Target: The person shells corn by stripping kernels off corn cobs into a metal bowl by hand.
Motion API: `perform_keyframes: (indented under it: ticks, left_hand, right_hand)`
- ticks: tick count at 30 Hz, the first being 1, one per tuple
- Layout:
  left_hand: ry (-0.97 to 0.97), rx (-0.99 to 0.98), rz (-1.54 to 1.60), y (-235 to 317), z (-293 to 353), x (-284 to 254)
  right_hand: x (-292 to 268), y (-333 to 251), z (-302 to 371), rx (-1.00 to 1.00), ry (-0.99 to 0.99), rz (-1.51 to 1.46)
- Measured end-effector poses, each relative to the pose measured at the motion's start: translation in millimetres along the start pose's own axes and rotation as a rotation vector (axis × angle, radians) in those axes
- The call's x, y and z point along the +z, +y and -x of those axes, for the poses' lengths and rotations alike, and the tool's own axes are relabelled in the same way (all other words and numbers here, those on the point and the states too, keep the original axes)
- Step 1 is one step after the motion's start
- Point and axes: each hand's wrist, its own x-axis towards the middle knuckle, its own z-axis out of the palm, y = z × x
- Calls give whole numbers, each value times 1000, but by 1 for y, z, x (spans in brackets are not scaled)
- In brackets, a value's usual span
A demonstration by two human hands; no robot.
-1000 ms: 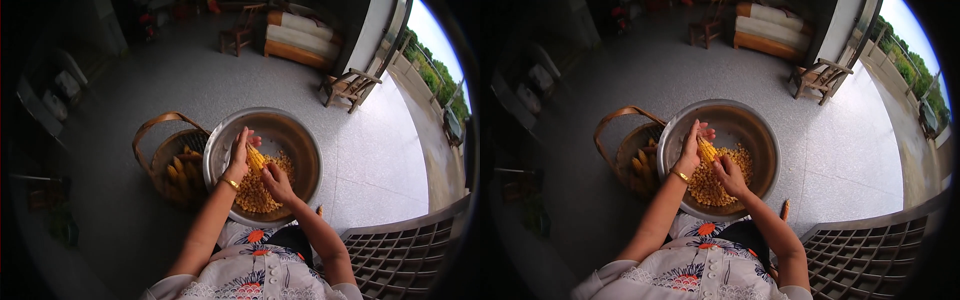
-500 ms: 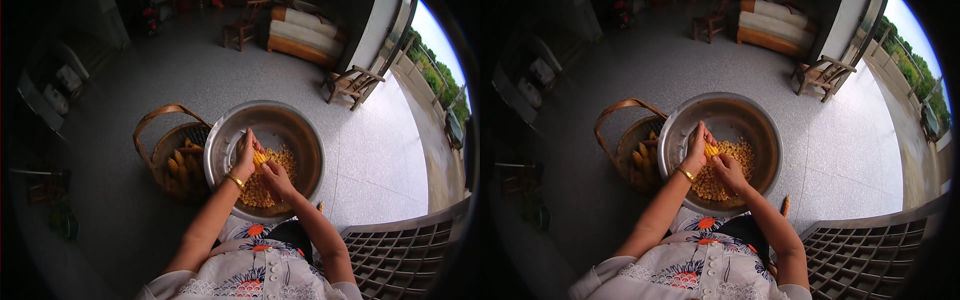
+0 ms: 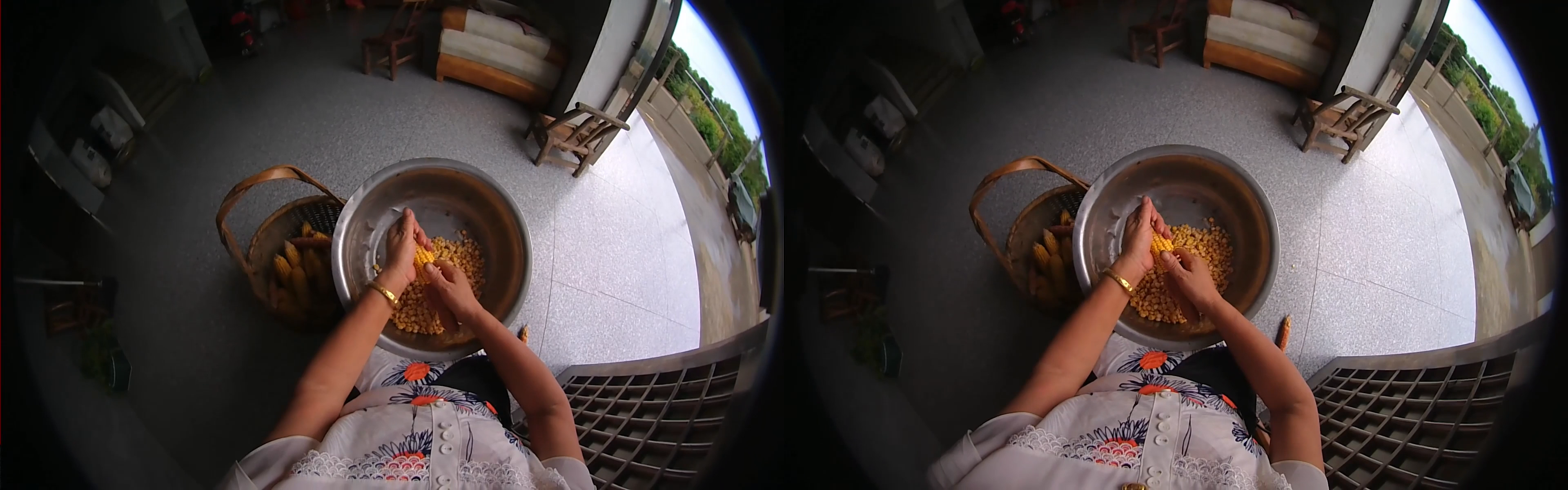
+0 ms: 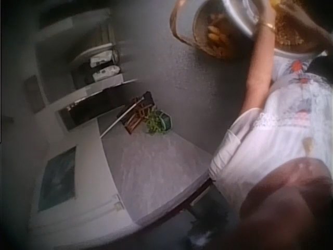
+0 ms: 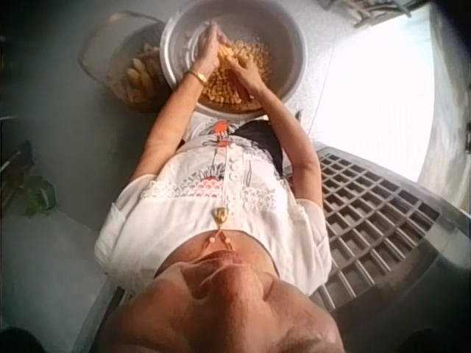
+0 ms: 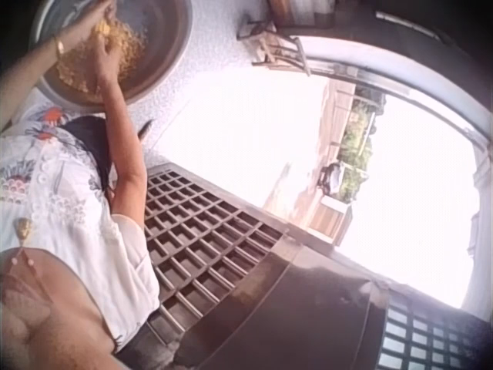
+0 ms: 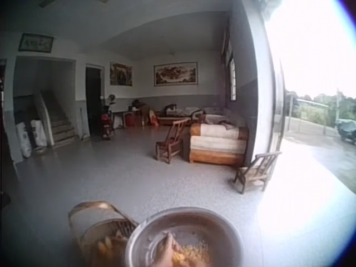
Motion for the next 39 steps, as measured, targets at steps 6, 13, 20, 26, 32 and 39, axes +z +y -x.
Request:
perform_keyframes:
  ticks: [6, 13, 20, 26, 32, 39]
  left_hand:
    - [14, -20, -9, -1, 0, 1]
    - [-6, 3, -55, -2, 0, 0]
    - [14, 10, -30, -1, 1, 1]
    - [4, 5, -23, 0, 1, 1]
    - [-13, 2, -83, -3, 2, 0]
    - [-9, -24, -80, -4, 4, 1]
  right_hand:
    - [-1, 6, 0, 62, 10, -89]
    - [-4, -6, 4, 179, -44, -263]
    - [-5, -12, 6, 166, -95, -218]
    - [-6, -7, 5, 45, -58, -14]
    - [-2, -3, 5, -177, 63, 467]
    - [-2, -3, 7, -169, 83, 447]
